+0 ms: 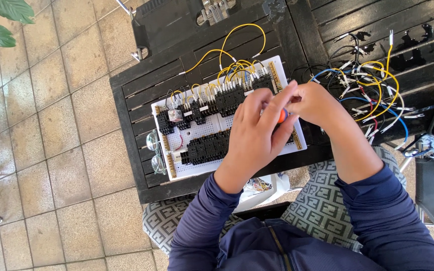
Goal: Tightening screws on various electrical components and terminal blocks on a control panel using a manual screwdriver.
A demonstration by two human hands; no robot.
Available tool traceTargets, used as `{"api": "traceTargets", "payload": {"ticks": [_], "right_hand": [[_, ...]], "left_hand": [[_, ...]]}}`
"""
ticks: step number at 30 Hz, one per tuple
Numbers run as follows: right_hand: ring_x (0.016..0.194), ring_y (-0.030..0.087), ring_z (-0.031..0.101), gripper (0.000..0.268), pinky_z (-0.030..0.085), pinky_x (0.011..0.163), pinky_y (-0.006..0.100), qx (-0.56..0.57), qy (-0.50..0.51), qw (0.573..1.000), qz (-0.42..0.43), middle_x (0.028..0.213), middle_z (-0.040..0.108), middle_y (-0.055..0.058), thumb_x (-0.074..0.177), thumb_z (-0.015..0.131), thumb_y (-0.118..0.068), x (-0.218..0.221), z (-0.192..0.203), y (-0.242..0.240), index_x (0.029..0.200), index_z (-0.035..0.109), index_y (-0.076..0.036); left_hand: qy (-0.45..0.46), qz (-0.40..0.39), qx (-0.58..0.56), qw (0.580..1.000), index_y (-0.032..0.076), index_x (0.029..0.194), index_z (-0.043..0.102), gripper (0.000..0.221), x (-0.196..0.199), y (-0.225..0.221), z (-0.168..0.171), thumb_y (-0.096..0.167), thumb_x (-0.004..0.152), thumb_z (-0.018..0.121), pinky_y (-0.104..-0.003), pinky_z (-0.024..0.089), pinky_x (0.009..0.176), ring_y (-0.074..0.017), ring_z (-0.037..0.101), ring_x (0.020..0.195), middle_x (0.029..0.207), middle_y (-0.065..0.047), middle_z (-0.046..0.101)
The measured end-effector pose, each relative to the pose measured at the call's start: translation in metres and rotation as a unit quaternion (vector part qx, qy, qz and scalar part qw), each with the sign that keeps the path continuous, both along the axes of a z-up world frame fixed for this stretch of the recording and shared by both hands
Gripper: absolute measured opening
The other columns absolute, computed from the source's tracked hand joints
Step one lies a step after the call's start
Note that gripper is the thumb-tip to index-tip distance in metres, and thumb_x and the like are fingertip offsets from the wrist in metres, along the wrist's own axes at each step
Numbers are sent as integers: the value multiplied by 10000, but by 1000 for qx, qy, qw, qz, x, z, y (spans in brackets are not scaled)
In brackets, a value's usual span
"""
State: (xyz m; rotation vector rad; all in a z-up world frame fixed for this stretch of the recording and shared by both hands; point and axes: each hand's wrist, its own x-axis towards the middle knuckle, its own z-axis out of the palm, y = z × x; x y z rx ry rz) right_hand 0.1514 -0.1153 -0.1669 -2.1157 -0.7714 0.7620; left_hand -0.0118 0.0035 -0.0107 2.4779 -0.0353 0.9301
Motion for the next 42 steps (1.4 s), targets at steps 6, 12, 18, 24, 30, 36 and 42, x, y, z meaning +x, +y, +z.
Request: {"api": "traceTargets", "payload": {"ticks": [6,12,18,24,30,36,42], "right_hand": [[701,333,628,224,463,697,409,13,45,999,-7,660,656,134,787,676,-292,-17,75,-3,750,717,-75],[764,486,606,333,436,713,514,20,17,1000,16,691,626,267,755,681,-297,-12,75,0,801,687,33],[760,452,618,282,458,713,483,20,2,1000,-7,695,633,238,814,614,-280,-13,32,-5,798,691,-9],[783,368,678,212,511,739,412,17,-34,999,7,707,707,121,804,579,-216,-7,19,-2,753,785,-209],[720,301,665,145,514,692,394,18,-32,999,13,661,672,86,801,654,-214,-9,18,-1,846,789,-190],[703,325,654,127,505,690,411,22,-37,999,-5,646,655,104,772,644,-178,-15,35,2,809,759,-138],[658,323,618,138,487,656,422,14,-48,999,0,617,625,124,774,632,-228,-10,28,2,782,732,-133]], "left_hand": [[9,-65,-26,998,183,1631,380,528,7,-3,7,109,1128,517,-377,509,1063,-278,661,1086,1198,-72,624],[37,-30,2,999,243,1579,456,577,4,-3,-1,324,1042,650,-540,340,1242,-204,639,1227,1359,-25,561],[6,-95,-84,992,189,1598,418,574,-3,-7,7,93,1077,639,-472,351,1246,-204,710,1144,1276,-4,664],[13,-71,-45,996,157,1480,549,429,-8,-11,14,114,1055,578,-535,54,1338,-200,652,1321,1502,-31,575],[-30,-1,-48,998,351,1271,699,325,-10,-11,-11,304,957,769,-489,387,1152,-151,646,1055,1148,65,592],[-28,-69,-78,994,165,1507,534,437,-15,-16,2,91,1079,577,-510,195,1286,-172,696,1190,1417,-37,639],[-83,14,-16,996,249,1327,692,399,-16,-17,-17,305,942,782,-480,363,1131,-164,629,999,1122,17,587]]}}
